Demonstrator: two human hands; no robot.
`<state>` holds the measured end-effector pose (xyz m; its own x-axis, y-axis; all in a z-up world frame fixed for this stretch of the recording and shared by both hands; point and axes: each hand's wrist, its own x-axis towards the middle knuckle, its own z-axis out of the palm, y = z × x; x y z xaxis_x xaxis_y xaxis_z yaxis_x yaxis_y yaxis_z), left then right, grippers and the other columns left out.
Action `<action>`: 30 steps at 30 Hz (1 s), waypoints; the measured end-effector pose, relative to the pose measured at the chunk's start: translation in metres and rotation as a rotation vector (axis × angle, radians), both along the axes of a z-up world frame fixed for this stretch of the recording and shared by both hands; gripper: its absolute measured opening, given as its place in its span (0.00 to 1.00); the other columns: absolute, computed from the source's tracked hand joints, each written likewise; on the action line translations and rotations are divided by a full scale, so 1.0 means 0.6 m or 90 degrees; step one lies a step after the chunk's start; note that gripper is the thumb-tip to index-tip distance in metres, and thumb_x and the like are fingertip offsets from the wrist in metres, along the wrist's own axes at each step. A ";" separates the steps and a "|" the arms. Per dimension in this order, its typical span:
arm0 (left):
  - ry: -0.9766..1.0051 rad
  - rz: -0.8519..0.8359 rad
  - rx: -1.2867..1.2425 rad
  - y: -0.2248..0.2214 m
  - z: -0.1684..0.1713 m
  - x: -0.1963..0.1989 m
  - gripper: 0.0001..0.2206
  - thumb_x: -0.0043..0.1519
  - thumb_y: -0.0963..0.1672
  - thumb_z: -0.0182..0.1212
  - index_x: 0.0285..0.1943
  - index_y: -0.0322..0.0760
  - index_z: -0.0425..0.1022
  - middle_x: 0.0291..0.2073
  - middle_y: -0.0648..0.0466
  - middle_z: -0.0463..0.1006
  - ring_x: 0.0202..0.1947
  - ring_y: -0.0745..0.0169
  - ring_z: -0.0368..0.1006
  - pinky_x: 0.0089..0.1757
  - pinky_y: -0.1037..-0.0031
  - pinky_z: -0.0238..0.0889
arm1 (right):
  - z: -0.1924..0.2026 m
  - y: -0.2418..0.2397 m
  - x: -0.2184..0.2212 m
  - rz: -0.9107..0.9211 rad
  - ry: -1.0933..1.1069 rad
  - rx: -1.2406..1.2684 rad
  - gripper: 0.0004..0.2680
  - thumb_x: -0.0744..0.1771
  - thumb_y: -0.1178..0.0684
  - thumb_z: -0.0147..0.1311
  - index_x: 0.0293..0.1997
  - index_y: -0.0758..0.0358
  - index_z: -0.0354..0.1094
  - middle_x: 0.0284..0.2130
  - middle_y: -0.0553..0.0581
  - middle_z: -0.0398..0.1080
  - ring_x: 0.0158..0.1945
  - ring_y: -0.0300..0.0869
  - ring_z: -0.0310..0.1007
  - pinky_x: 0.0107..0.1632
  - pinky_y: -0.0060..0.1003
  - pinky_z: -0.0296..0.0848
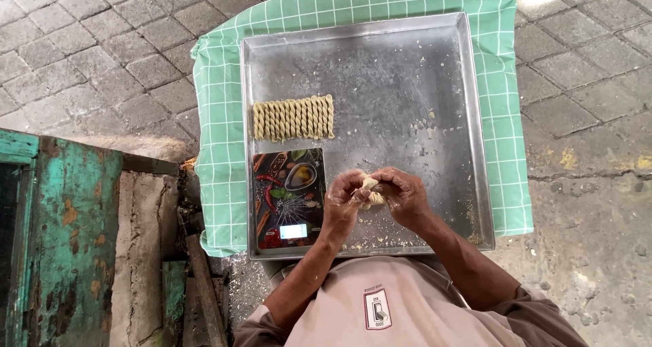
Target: Rolling small pieces of dough into thin strips and assembling them on a metal tray to prepare twisted dough snacks.
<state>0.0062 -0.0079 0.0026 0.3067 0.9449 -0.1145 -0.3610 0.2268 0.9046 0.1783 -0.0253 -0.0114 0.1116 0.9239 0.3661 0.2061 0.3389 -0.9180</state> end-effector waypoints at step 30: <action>0.094 0.022 0.106 -0.001 -0.012 0.012 0.18 0.62 0.49 0.71 0.48 0.30 0.73 0.38 0.48 0.76 0.35 0.64 0.74 0.35 0.76 0.72 | 0.029 -0.020 -0.022 0.019 0.216 -0.146 0.09 0.68 0.56 0.61 0.47 0.73 0.72 0.26 0.58 0.73 0.32 0.37 0.70 0.37 0.32 0.72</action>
<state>0.0135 -0.0082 -0.0048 0.2660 0.9640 0.0033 -0.2268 0.0592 0.9721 0.1653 -0.0374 0.0062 0.1619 0.9820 0.0977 -0.1284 0.1191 -0.9845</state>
